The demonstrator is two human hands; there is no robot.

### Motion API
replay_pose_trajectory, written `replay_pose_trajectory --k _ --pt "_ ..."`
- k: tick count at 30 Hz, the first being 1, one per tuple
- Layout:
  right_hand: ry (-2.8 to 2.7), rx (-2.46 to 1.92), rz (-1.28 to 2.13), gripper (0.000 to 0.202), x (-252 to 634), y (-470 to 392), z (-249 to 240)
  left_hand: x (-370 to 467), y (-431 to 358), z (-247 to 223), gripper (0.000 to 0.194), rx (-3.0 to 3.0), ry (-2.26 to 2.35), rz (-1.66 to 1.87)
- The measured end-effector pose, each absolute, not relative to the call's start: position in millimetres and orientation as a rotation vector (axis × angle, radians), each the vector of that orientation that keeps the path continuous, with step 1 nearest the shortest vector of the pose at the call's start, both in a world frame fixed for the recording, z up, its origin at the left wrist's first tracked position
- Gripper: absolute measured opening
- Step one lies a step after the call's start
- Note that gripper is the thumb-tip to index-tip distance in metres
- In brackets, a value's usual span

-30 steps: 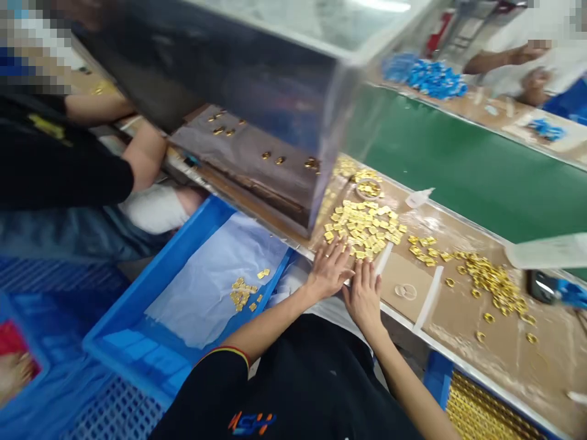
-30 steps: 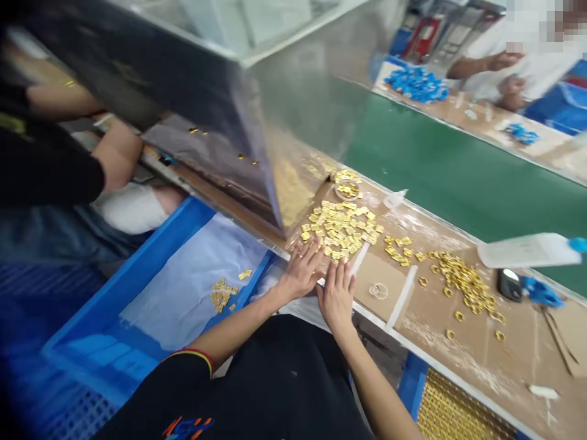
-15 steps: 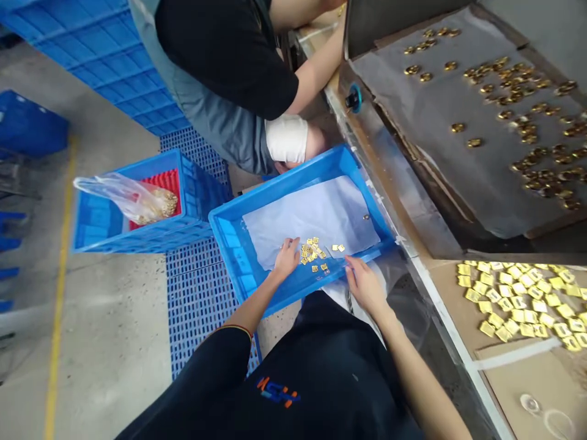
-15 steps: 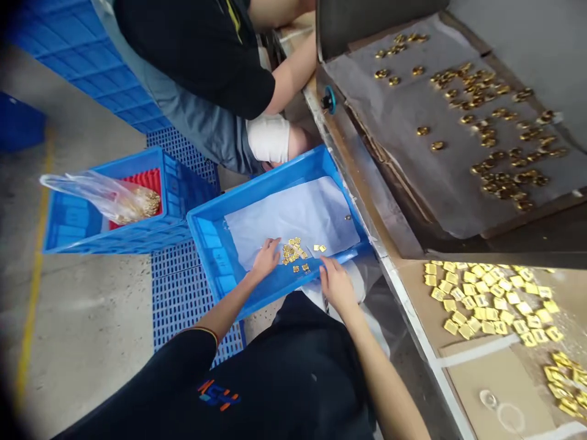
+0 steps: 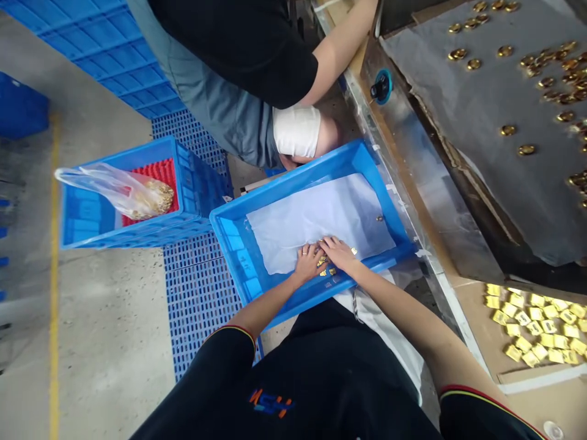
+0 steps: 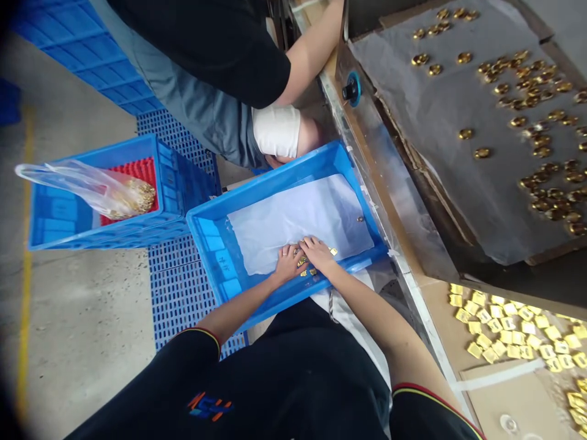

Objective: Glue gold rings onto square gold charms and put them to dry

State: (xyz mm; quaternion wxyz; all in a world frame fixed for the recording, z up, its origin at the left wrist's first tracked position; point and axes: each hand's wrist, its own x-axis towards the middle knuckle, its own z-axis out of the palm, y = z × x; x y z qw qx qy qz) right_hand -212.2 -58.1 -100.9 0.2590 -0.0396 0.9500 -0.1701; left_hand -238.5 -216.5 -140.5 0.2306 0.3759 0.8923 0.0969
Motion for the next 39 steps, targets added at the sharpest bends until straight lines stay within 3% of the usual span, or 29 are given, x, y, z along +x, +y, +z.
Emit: replay_pose_trajectory --k 4,11,20,29,39 --pt "2.554 -0.116 -0.420 0.027 -208.7 -50.0 -104.4 -247.4 -216.8 -147.0 0.032 1.107 2.386 0.360" --pt "2.493 -0.109 -0.445 0.027 -207.8 -57.1 -109.1 -250.4 -217.7 -155.5 0.016 1.047 2.312 0.598" --pt "2.354 -0.008 -0.683 0.027 -209.2 -44.5 -110.7 -271.4 -216.5 -151.3 0.032 0.496 2.245 1.181" --pt "2.121 0.363 -1.385 0.025 -210.1 -32.8 -106.4 -288.2 -223.9 -110.9 0.038 -0.319 1.822 1.811" --pt "1.887 0.807 -2.217 0.027 -192.9 -41.7 -61.3 -281.7 -203.9 -57.9 0.017 -0.294 1.260 1.851"
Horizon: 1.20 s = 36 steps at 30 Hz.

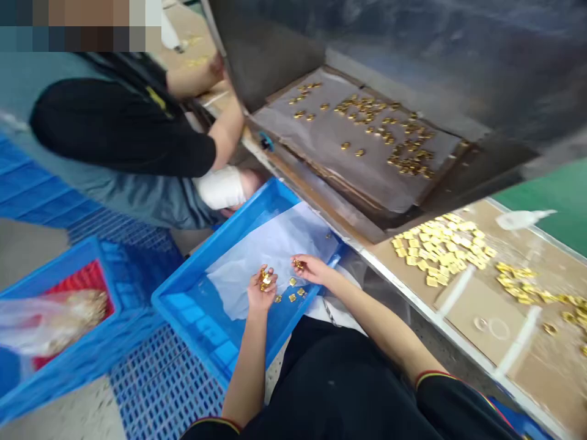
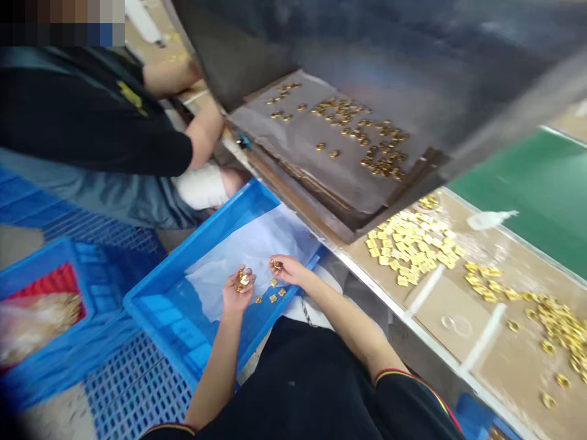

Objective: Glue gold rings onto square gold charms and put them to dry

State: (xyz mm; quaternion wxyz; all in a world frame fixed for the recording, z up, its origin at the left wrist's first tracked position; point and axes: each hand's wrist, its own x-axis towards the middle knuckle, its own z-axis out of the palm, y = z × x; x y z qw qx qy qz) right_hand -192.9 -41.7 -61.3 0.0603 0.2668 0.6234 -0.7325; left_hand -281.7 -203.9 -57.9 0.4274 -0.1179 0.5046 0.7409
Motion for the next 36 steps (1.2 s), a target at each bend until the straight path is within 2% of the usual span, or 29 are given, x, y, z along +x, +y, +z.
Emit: replay_pose_trajectory --k 2,5,7,9,13,16,20,24,28,32,36 --pt "1.911 0.891 -2.278 0.030 -180.7 -43.1 -46.2 -280.8 -193.3 -46.5 0.022 -0.200 1.269 1.792" --pt "2.036 1.016 -2.306 0.043 -140.0 -43.3 -17.9 -267.1 -176.7 -24.4 0.040 0.036 1.315 1.656" --pt "2.184 1.164 -2.245 0.048 -99.3 -41.4 0.6 -247.0 -161.2 -9.2 0.053 0.296 1.382 1.536" --pt "2.369 1.410 -2.095 0.044 -54.8 -35.9 13.7 -219.4 -137.3 3.8 0.059 0.601 1.459 1.411" --pt "2.683 1.984 -1.533 0.027 13.9 -12.4 16.5 -159.7 -63.1 18.6 0.051 1.190 1.532 1.196" --pt "2.795 2.169 -1.124 0.024 36.0 4.2 6.9 -129.2 -6.4 20.5 0.040 1.729 1.566 0.898" --pt "2.906 2.194 -0.751 0.023 44.0 10.1 -1.8 -116.5 30.8 19.2 0.031 2.075 1.560 0.677" --pt "2.989 2.164 -0.460 0.025 46.4 6.2 -5.7 -121.6 30.8 16.1 0.029 2.272 1.571 0.598" --pt "3.060 2.039 -0.040 0.033 51.9 -4.6 -10.4 -126.8 13.5 3.4 0.042 2.553 1.651 0.609" --pt "3.026 1.953 0.069 0.049 60.0 -18.8 -14.9 -129.1 -8.7 -10.5 0.055 2.638 1.781 0.524" --pt "2.998 1.833 0.142 0.056 63.7 -22.7 -15.5 -129.0 -20.5 -10.9 0.063 2.621 1.802 0.369"
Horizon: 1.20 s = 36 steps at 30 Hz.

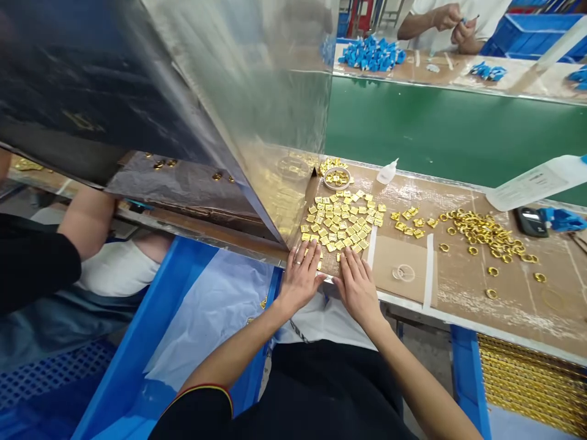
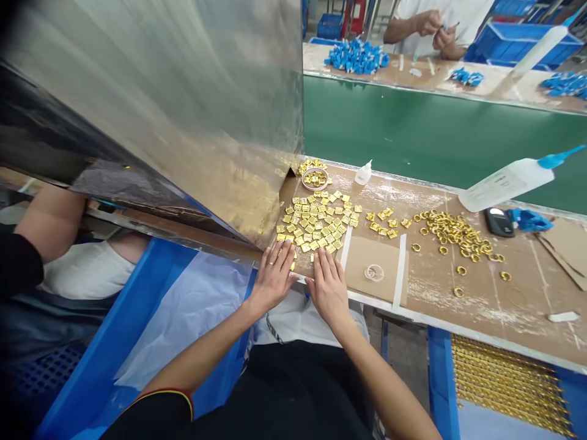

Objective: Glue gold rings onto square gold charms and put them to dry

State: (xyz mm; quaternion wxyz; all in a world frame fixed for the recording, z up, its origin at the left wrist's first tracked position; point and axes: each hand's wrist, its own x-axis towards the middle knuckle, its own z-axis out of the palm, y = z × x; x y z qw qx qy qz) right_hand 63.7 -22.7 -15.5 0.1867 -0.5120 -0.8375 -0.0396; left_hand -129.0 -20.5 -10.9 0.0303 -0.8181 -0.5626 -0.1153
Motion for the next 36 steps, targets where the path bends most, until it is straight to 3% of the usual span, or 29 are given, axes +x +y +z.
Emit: replay_pose_trajectory --k 12,25,30,36 --pt "-2.438 -1.460 -0.093 0.077 71.7 -29.6 -14.1 -112.9 -13.0 0.4 0.066 -2.729 -1.601 -0.243" --pt "-2.323 -1.408 -0.084 0.074 67.4 -42.3 -18.1 -117.1 -7.3 -5.4 0.081 -2.814 -1.500 -0.331" --pt "-2.328 -1.256 -0.041 0.072 59.3 -48.3 -11.4 -135.7 -48.2 -19.9 0.073 -2.661 -1.578 -0.517" --pt "-2.217 -1.144 0.213 0.068 44.6 -61.4 5.7 -132.0 -72.5 -23.8 0.070 -2.651 -1.776 -0.414"
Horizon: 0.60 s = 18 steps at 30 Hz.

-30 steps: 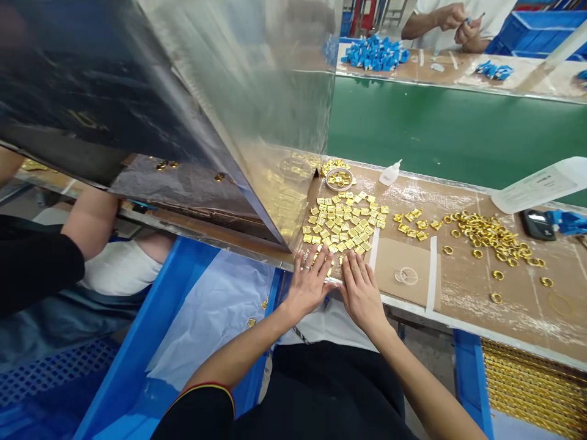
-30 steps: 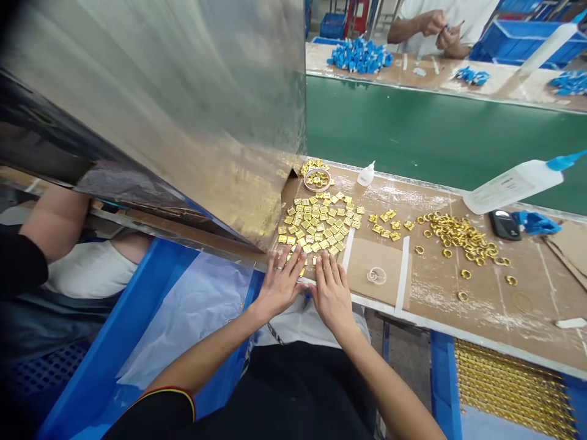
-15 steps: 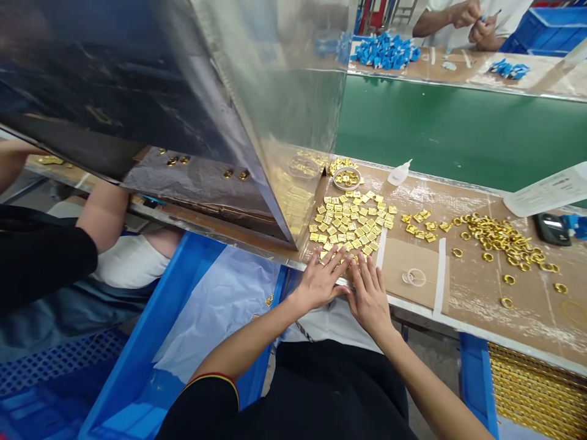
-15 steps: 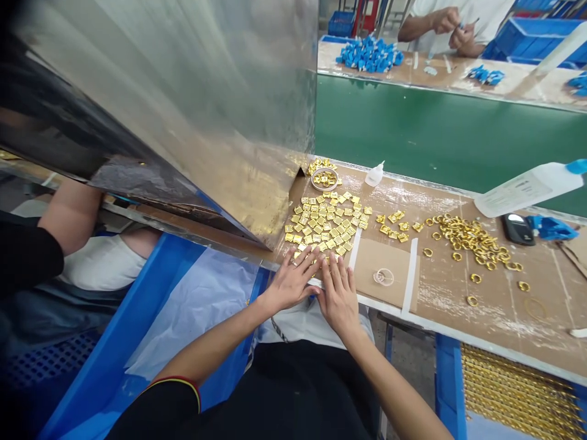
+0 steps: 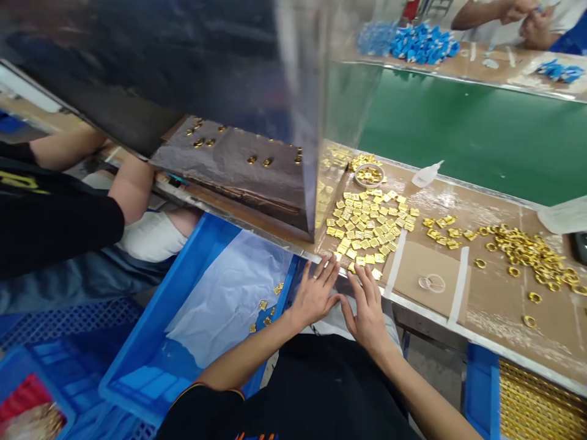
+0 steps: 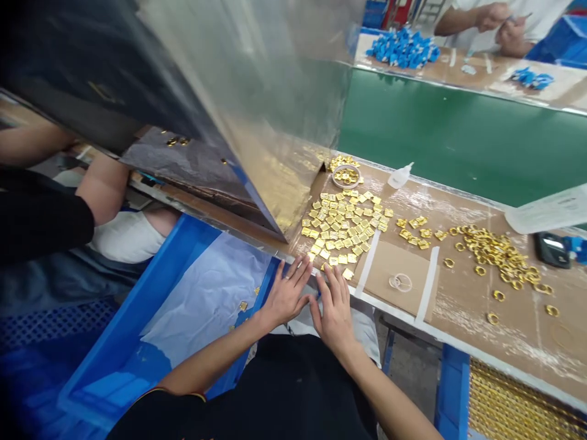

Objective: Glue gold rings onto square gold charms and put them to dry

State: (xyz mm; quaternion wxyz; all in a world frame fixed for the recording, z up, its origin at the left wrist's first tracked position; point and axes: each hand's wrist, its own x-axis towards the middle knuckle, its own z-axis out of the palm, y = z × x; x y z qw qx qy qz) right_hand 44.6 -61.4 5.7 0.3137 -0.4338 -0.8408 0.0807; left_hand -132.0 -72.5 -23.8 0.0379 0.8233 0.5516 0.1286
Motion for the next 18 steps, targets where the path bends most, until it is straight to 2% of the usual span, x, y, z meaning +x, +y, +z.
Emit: replay_pose_trajectory --k 5,9,11,13,18 --pt "-2.198 -0.929 0.466 0.054 35.7 -74.8 15.9 -135.9 -91.3 -25.4 0.065 2.319 1.738 0.602" --pt "-2.463 -0.652 0.872 0.030 4.7 -71.7 4.8 -179.0 -135.5 -50.6 0.044 1.565 2.222 0.581" --pt "-2.746 -0.569 1.016 0.029 -29.2 -67.1 -2.2 -207.6 -161.1 -68.3 0.040 1.251 2.385 0.484" --pt "-3.118 -0.609 0.989 0.031 -71.3 -60.6 -9.7 -230.5 -185.8 -84.7 0.035 1.074 2.432 0.394" --pt "-3.471 -0.733 0.809 0.023 -164.8 -39.8 -45.4 -239.2 -229.5 -105.8 0.023 0.852 2.401 0.241"
